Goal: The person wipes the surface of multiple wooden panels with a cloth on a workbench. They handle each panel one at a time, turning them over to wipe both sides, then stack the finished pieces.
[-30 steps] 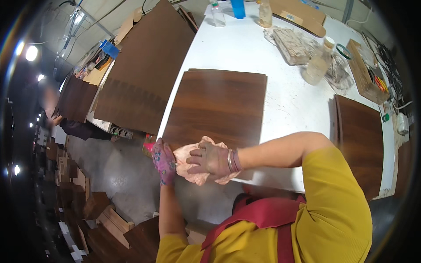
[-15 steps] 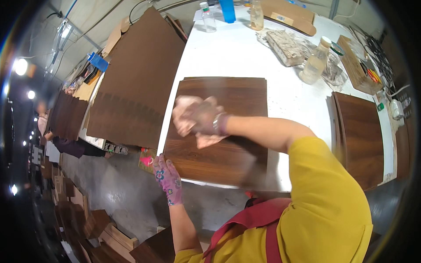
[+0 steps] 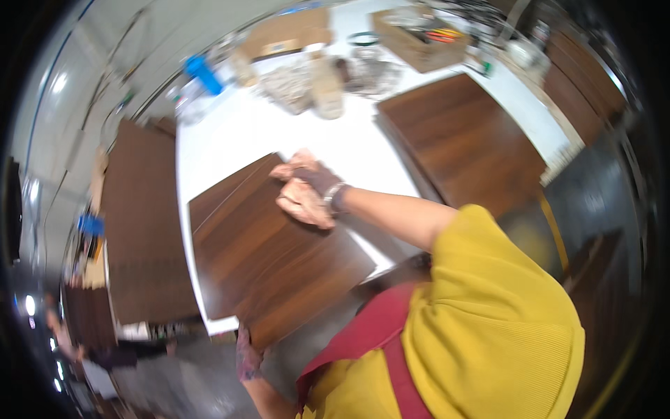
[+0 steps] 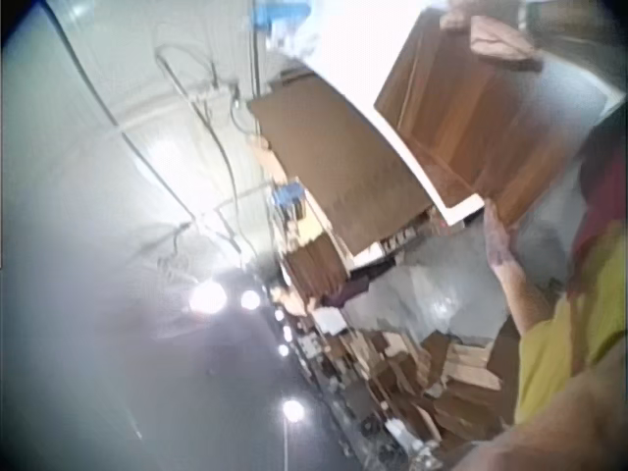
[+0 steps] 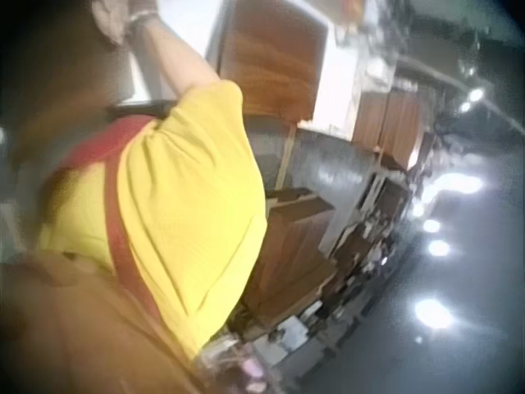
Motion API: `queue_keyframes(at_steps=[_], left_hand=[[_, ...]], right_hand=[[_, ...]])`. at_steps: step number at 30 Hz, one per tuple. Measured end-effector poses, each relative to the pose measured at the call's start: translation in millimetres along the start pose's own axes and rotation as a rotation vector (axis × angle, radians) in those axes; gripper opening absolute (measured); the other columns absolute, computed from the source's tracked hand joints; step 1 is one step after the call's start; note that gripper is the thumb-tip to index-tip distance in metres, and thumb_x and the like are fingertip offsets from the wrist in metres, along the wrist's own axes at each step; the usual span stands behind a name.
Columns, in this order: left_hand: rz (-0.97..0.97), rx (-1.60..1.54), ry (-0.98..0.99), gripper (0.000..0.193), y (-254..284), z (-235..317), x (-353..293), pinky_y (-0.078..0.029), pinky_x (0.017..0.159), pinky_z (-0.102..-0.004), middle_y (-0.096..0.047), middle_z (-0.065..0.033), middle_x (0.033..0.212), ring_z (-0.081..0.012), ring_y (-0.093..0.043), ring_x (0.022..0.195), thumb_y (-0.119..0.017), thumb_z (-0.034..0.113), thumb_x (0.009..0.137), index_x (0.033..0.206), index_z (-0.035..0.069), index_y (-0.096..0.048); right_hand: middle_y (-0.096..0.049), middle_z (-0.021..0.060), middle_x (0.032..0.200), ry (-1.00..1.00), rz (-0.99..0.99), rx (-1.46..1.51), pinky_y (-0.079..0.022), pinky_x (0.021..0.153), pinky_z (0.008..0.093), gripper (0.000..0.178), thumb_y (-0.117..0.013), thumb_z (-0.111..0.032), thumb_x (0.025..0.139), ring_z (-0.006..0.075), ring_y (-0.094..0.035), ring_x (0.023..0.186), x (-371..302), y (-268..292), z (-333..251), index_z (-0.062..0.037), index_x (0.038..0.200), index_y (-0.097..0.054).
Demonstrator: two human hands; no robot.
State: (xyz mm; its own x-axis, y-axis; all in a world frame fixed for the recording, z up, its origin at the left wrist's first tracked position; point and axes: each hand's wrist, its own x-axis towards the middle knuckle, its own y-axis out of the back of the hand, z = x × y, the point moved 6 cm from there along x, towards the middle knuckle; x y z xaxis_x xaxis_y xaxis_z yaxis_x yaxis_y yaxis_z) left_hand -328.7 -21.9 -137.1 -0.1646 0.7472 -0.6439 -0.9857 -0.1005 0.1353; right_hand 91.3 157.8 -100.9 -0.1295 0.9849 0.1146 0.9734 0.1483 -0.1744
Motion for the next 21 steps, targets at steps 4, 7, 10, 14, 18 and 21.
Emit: queue_keyframes(at_steps=[4, 7, 10, 14, 18, 21], left_hand=[[-0.183, 0.047, -0.143, 0.060, -22, 13, -55, -0.046, 0.094, -0.0416, -0.051, -0.0149, 0.130, -0.0307, -0.054, 0.115, -0.053, 0.036, 0.092, 0.143, 0.008, -0.037], [-0.174, -0.216, -0.424, 0.059, -70, 16, -109, -0.046, 0.095, -0.0397, -0.048, -0.0203, 0.131, -0.0327, -0.052, 0.116, -0.058, 0.025, 0.090, 0.139, 0.000, -0.038], [-0.096, 0.258, -0.767, 0.053, -105, 25, -131, -0.048, 0.093, -0.0391, -0.051, -0.0184, 0.129, -0.0303, -0.054, 0.112, -0.059, 0.023, 0.088, 0.132, -0.003, -0.045], [-0.197, -0.360, -0.149, 0.037, -239, 46, -142, -0.049, 0.092, -0.0371, -0.054, -0.0109, 0.126, -0.0234, -0.057, 0.106, -0.058, 0.021, 0.089, 0.120, 0.001, -0.055], [-0.559, -0.131, -0.286, 0.042, -361, 22, -141, -0.048, 0.092, -0.0345, -0.057, -0.0084, 0.119, -0.0215, -0.057, 0.107, -0.056, 0.028, 0.092, 0.124, 0.003, -0.051], [-0.722, -0.185, -0.228, 0.046, -436, 36, -172, -0.048, 0.088, -0.0343, -0.058, -0.0116, 0.115, -0.0218, -0.056, 0.105, -0.054, 0.029, 0.092, 0.126, -0.001, -0.048]], right_hand=[[-0.055, 0.0081, 0.095, -0.069, 0.184, 0.362, -0.042, 0.088, 0.0307, 0.027, -0.058, -0.031, 0.090, 0.0198, -0.055, 0.100, -39, 18, -12, -0.0071, 0.099, -0.048], [-0.057, 0.0094, 0.115, 0.137, 0.173, 0.141, -0.039, 0.099, 0.0314, 0.044, -0.065, -0.031, 0.087, 0.0192, -0.054, 0.110, -71, 50, -65, -0.0029, 0.117, -0.047], [-0.060, 0.0083, 0.119, 0.161, 0.182, -0.013, -0.042, 0.096, 0.0281, 0.047, -0.066, -0.038, 0.086, 0.0153, -0.054, 0.109, -113, 105, -129, -0.0048, 0.119, -0.057], [-0.060, 0.0114, 0.116, -0.046, 0.337, 0.111, -0.045, 0.092, 0.0257, 0.044, -0.064, -0.028, 0.088, 0.0146, -0.057, 0.101, -189, 222, -181, 0.0014, 0.119, -0.056], [-0.054, 0.0108, 0.131, 0.071, 0.594, -0.387, -0.039, 0.103, 0.0265, 0.042, -0.043, -0.031, 0.100, 0.0178, -0.053, 0.117, -279, 345, -209, -0.0021, 0.129, -0.050], [-0.053, 0.0091, 0.133, 0.011, 0.711, -0.420, -0.036, 0.104, 0.0262, 0.040, -0.041, -0.028, 0.100, 0.0173, -0.051, 0.120, -311, 420, -188, -0.0037, 0.130, -0.051]])
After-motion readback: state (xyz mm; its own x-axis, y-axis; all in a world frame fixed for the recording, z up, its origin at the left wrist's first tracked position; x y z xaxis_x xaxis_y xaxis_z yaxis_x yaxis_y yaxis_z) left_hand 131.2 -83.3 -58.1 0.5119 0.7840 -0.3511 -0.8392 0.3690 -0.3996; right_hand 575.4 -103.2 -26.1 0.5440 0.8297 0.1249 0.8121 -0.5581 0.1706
